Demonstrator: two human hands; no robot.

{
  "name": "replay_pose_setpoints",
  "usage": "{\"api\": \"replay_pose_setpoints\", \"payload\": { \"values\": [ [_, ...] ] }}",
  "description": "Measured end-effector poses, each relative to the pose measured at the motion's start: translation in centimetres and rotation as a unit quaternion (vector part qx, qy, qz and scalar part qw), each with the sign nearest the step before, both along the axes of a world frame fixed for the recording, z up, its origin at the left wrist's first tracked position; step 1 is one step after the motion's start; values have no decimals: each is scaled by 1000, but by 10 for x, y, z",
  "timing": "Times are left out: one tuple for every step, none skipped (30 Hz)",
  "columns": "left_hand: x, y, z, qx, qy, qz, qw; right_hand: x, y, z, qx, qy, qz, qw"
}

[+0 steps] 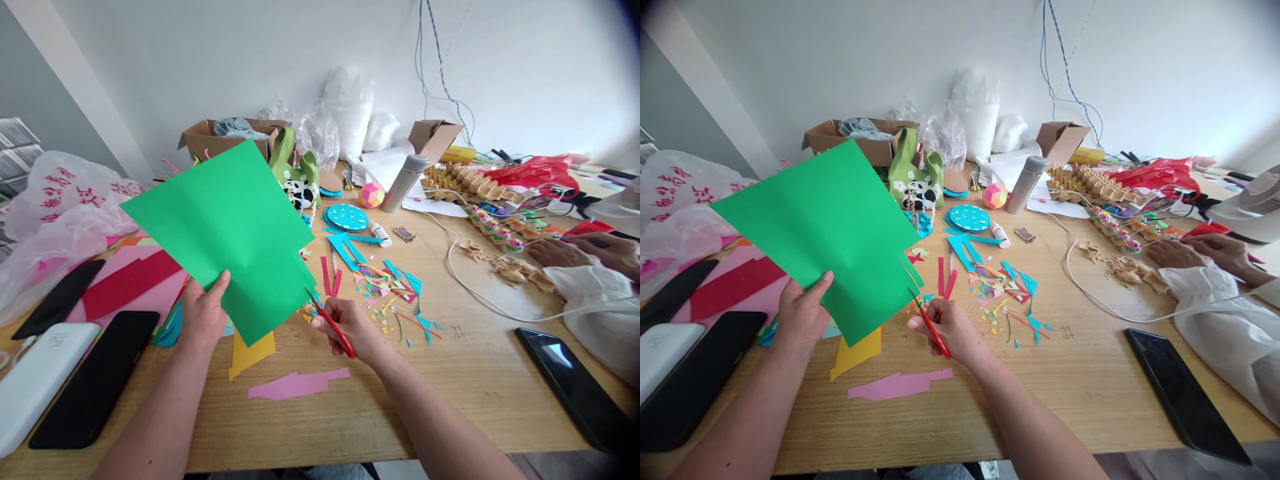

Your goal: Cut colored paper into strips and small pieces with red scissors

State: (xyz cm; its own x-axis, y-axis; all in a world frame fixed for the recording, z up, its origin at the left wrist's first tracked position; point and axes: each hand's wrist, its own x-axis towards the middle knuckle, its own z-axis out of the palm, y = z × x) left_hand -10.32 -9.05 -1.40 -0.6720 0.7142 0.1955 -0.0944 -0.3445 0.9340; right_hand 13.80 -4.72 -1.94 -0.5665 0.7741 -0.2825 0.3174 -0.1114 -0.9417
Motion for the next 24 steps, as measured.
{"api": "replay_pose_setpoints", "payload": {
  "values": [
    [0,0,0,-1,1,0,1000,0,0,0,-3,-2,-2,1000],
    [0,0,0,-3,1,-2,1000,0,0,0,-5,-1,-2,1000],
    [0,0,0,-3,0,-3,1000,0,-1,-1,-5,1,0,1000],
    [1,0,1,-2,-2,-4,1000,0,-1,-1,-4,4,2,1000],
    [1,0,1,0,-6,-6,1000,0,-1,0,-1,8,4,1000],
    [2,0,1,0,-9,-8,1000,0,-1,0,2,12,8,1000],
    [3,0,1,1,-11,-10,1000,0,0,0,5,15,11,1000],
    [3,1,1,0,-12,-13,1000,0,0,0,8,18,13,1000],
    [4,1,1,-2,-12,-15,1000,0,0,0,9,20,14,1000],
    [4,1,0,-4,-10,-17,1000,0,0,0,10,21,13,1000],
    [4,1,0,-5,-7,-17,1000,0,0,0,10,22,13,1000],
    [4,1,-1,-7,-3,-17,1000,0,0,0,9,23,12,1000],
    [4,1,-2,-8,1,-16,1000,0,0,0,7,23,10,1000],
    [4,1,-2,-8,5,-15,1000,0,0,0,5,21,8,1000],
    [4,1,-2,-8,7,-14,1000,0,0,0,2,17,5,1000],
    [4,1,-2,-7,8,-13,1000,0,0,-1,-3,13,1,1000],
    [4,1,-2,-6,8,-13,1000,0,0,-1,-7,8,-4,1000],
    [4,1,-1,-6,6,-13,1000,0,0,-1,-10,4,-8,1000],
    [4,1,0,-5,2,-13,1000,0,0,-1,-12,2,-10,1000],
    [5,1,0,-5,-3,-14,1000,1,0,-2,-12,3,-10,1000],
    [5,1,0,-3,-8,-15,1000,1,1,-2,-10,6,-9,1000],
    [5,1,1,-1,-14,-17,1000,1,1,-2,-7,9,-5,1000],
    [5,2,0,1,-20,-18,1000,1,1,-2,-4,11,-1,1000],
    [6,2,0,2,-25,-20,999,1,1,-2,-1,13,3,1000]
  ]
}}
